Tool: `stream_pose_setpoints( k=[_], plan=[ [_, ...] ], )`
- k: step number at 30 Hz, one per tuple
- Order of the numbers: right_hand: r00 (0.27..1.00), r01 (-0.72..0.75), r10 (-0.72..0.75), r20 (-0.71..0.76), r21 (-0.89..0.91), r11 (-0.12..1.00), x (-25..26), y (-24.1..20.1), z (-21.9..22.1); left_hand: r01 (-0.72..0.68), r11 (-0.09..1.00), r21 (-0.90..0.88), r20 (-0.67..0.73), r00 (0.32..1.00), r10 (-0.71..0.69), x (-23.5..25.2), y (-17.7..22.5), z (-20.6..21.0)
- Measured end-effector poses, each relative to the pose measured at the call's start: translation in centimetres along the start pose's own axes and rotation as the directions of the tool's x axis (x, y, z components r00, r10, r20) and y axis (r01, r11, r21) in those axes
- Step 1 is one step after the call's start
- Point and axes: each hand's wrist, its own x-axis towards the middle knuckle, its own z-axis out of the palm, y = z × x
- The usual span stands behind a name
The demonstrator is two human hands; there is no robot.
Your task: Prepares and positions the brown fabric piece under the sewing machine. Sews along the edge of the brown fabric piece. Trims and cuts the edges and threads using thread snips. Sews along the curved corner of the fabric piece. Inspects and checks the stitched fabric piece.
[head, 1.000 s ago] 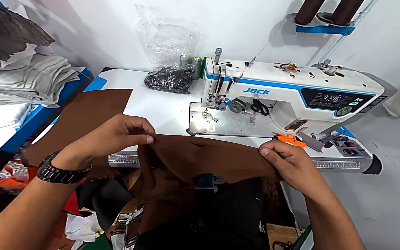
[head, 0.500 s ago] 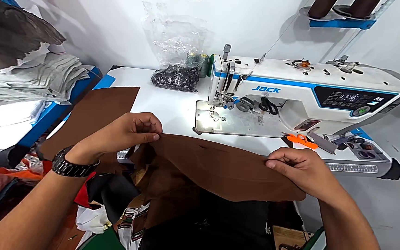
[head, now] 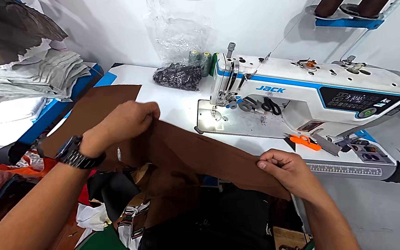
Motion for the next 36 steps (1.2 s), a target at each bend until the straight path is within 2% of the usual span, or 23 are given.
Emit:
stream_pose_setpoints(
  k=[2, 4, 6, 8, 10, 12, 13, 15, 18, 21, 23, 25, 29, 33, 36],
  plan=[
    [0.993, -0.099, 0.105, -0.06, 0.103, 0.99, 0.6, 1.5, 3.4, -0.011, 0.983, 0.181, -0.086, 0.996, 0.027, 3.3, -1.3, 0.4],
    [0.967, -0.203, 0.226, -0.116, 0.181, 0.962, 1.0, 3.1, 7.3, 0.048, 0.95, 0.309, -0.162, 0.987, 0.003, 6.8, -2.8, 2.2],
    [0.932, -0.279, 0.313, -0.185, 0.188, 0.942, 0.9, 4.3, 10.2, 0.086, 0.949, 0.304, -0.149, 0.988, -0.041, 8.7, -2.8, 5.2],
    [0.92, -0.31, 0.317, -0.229, 0.067, 0.948, 0.0, 4.7, 10.0, 0.113, 0.973, 0.202, -0.071, 0.992, -0.101, 8.6, -0.6, 8.8],
    [0.925, -0.265, 0.195, -0.326, -0.186, 0.946, -1.2, 4.5, 7.0, 0.193, 0.974, 0.118, 0.13, 0.969, -0.208, 6.7, 1.7, 12.1],
    [0.917, -0.241, 0.02, -0.398, -0.514, 0.823, -1.6, 4.9, 1.5, 0.245, 0.963, 0.114, 0.237, 0.934, -0.266, 4.9, 2.6, 14.5],
    [0.921, -0.233, -0.049, -0.386, -0.649, 0.724, -1.4, 5.5, -1.7, 0.246, 0.962, 0.116, 0.229, 0.936, -0.267, 4.2, 2.6, 15.2],
    [0.946, -0.224, -0.075, -0.317, -0.8, 0.557, -0.2, 7.4, -7.1, 0.236, 0.967, 0.101, 0.193, 0.948, -0.252, 3.6, 2.2, 15.7],
    [0.966, -0.235, 0.013, -0.259, -0.854, 0.464, 0.9, 10.1, -10.3, 0.214, 0.971, 0.104, 0.164, 0.959, -0.229, 3.7, 2.0, 15.5],
    [0.962, -0.248, 0.022, -0.271, -0.843, 0.477, 1.1, 11.2, -9.8, 0.061, 0.998, 0.03, 0.061, 0.996, -0.062, 3.8, 2.5, 15.5],
    [0.955, -0.267, 0.017, -0.297, -0.831, 0.487, 1.3, 11.1, -9.4, -0.094, 0.994, -0.057, 0.016, 0.995, 0.095, 4.2, 2.8, 15.7],
    [0.937, -0.317, 0.035, -0.346, -0.809, 0.496, 1.3, 10.5, -8.8, -0.155, 0.981, -0.118, 0.025, 0.987, 0.159, 4.5, 3.1, 16.0],
    [0.909, -0.359, 0.043, -0.414, -0.729, 0.583, 1.6, 7.1, -4.6, -0.056, 0.991, -0.118, 0.044, 0.997, 0.062, 4.4, 4.6, 16.1],
    [0.976, -0.123, -0.03, -0.216, -0.66, 0.741, 2.4, 4.8, 3.6, 0.031, 0.995, -0.096, 0.02, 0.999, -0.029, 4.0, 6.2, 17.5],
    [0.984, -0.073, -0.038, -0.176, -0.582, 0.81, 2.3, 3.7, 8.1, 0.016, 0.992, -0.122, -0.05, 0.998, -0.022, 3.9, 6.8, 17.9]
  ],
)
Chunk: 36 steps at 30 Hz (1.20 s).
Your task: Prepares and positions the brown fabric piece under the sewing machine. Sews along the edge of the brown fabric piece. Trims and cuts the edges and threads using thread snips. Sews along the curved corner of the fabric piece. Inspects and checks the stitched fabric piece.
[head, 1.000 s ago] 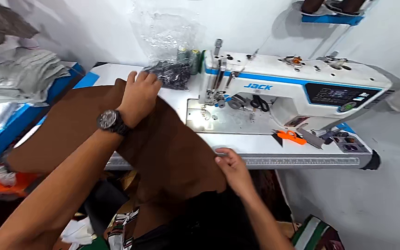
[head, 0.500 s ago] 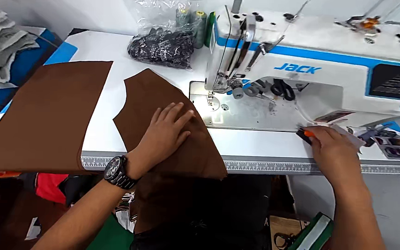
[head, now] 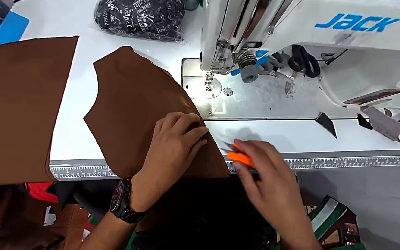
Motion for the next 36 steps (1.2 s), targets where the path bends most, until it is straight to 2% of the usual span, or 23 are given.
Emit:
stream_pose_setpoints(
  k=[4, 7, 9, 11, 12, 14, 16, 19, 21, 23, 25, 30, 36],
  plan=[
    [0.999, -0.034, 0.037, -0.009, 0.224, 0.974, -2.2, -2.7, 1.3, -0.011, 0.997, -0.072, 0.004, 1.0, 0.011, -0.2, -0.4, 0.0],
    [0.988, -0.024, 0.077, -0.132, 0.364, 0.931, -6.2, -1.9, 2.7, -0.007, 0.99, -0.137, 0.041, 0.999, 0.013, 0.0, -0.7, -0.1],
    [0.966, -0.109, 0.163, -0.202, 0.252, 0.961, -10.2, 1.6, 4.0, 0.01, 0.989, -0.149, 0.064, 0.998, 0.0, 0.0, -0.7, -0.2],
    [0.918, -0.304, 0.309, -0.246, 0.059, 0.951, -15.0, 7.2, 4.5, 0.025, 0.989, -0.145, 0.061, 0.998, -0.016, -0.1, -0.7, 0.0],
    [0.879, -0.421, 0.402, -0.258, -0.021, 0.907, -17.6, 10.3, 4.3, 0.026, 0.989, -0.144, 0.052, 0.998, -0.018, -0.4, -0.9, 0.2],
    [0.735, -0.666, 0.624, -0.264, -0.113, 0.737, -23.0, 16.3, 2.5, 0.008, 0.988, -0.153, 0.035, 0.999, -0.003, -0.7, -2.1, 0.8],
    [0.524, -0.851, 0.777, -0.348, -0.181, 0.493, -28.4, 20.9, -0.2, 0.032, 0.983, -0.18, 0.085, 0.996, -0.017, -1.0, -3.0, 1.3],
    [0.234, -0.958, 0.905, -0.355, -0.242, 0.153, -33.7, 24.6, -4.4, 0.063, 0.975, -0.211, 0.114, 0.993, -0.04, -1.0, -3.3, 1.4],
    [0.135, -0.938, 0.96, -0.245, -0.343, 0.044, -35.9, 26.0, -5.9, 0.066, 0.974, -0.217, 0.111, 0.993, -0.042, -0.9, -3.2, 1.4],
    [0.122, -0.885, 0.985, -0.12, -0.463, 0.054, -37.6, 26.8, -6.1, 0.085, 0.971, -0.224, 0.118, 0.991, -0.06, -0.9, -3.1, 1.4],
    [0.123, -0.859, 0.99, -0.069, -0.507, 0.071, -38.9, 27.2, -5.6, 0.103, 0.968, -0.228, 0.119, 0.99, -0.078, -0.9, -3.0, 1.4],
    [0.121, -0.87, 0.986, -0.116, -0.491, 0.049, -39.7, 27.1, -5.0, 0.145, 0.964, -0.223, 0.138, 0.984, -0.116, -1.1, -2.5, 1.4],
    [0.119, -0.872, 0.99, -0.076, -0.485, 0.068, -40.3, 28.1, -5.2, 0.129, 0.969, -0.212, 0.127, 0.986, -0.104, -1.0, -2.6, 1.2]
  ],
)
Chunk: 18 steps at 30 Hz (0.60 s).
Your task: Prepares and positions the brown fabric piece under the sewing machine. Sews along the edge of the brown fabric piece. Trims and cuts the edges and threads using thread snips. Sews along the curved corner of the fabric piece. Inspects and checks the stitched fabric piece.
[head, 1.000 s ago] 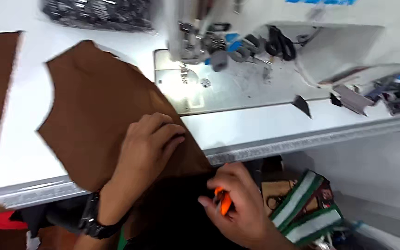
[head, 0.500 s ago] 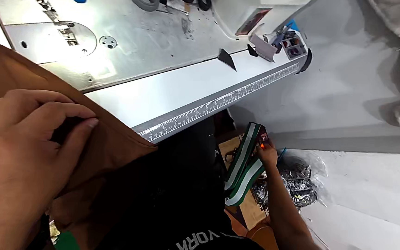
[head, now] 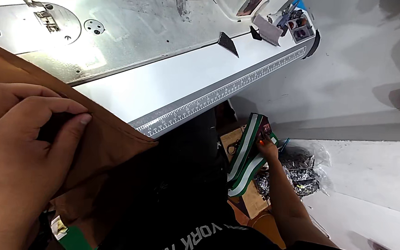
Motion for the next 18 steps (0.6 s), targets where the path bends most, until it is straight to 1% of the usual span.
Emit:
stream_pose_setpoints(
  k=[2, 6, 10, 14, 16, 18],
  plan=[
    [1.0, 0.004, -0.003, -0.016, 0.048, 0.999, 0.1, 0.0, -0.3, -0.022, 1.0, -0.005, -0.012, 1.0, 0.022, 0.1, -0.4, 0.1],
    [0.995, -0.064, 0.073, -0.064, 0.131, 0.989, -0.5, -0.3, -1.5, -0.041, 0.998, 0.039, 0.012, 0.999, 0.04, 0.3, -0.7, -0.1],
    [0.999, -0.044, 0.045, -0.021, 0.077, 0.996, -0.5, 0.1, -1.0, 0.0, 0.998, 0.064, 0.002, 1.0, 0.0, 0.1, -0.5, -0.2],
    [0.997, -0.071, 0.072, -0.01, 0.049, 0.996, -0.8, -0.5, -0.8, 0.03, 0.992, 0.125, -0.022, 0.999, -0.027, -0.8, -0.5, 0.0],
    [0.997, -0.072, 0.074, -0.031, 0.063, 0.995, -1.3, -1.2, -1.6, 0.033, 0.988, 0.148, -0.035, 0.999, -0.029, -0.8, 0.2, 0.0],
    [0.994, 0.0, 0.012, -0.108, 0.112, 0.994, -2.0, -2.9, -2.9, 0.004, 0.986, 0.166, -0.045, 0.999, 0.003, -0.1, 2.4, -0.7]
  ],
)
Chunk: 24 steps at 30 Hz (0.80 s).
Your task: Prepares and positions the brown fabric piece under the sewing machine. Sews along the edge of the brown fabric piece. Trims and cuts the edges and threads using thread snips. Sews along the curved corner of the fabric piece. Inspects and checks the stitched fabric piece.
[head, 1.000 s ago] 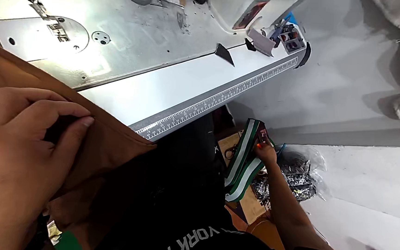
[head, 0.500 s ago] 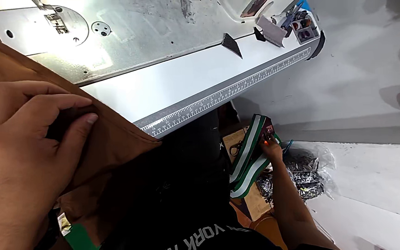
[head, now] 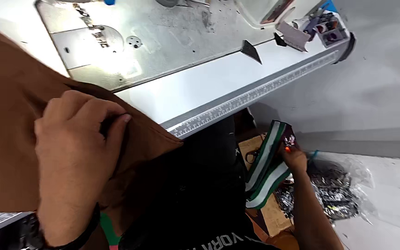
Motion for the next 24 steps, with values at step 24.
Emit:
stream_pose_setpoints(
  k=[24],
  plan=[
    [0.113, -0.698, -0.983, 0.145, 0.715, 0.026, -29.0, -38.0, -9.1, 0.032, 0.998, 0.044, 0.142, 0.989, -0.038, 0.6, 1.4, -2.7]
  ],
)
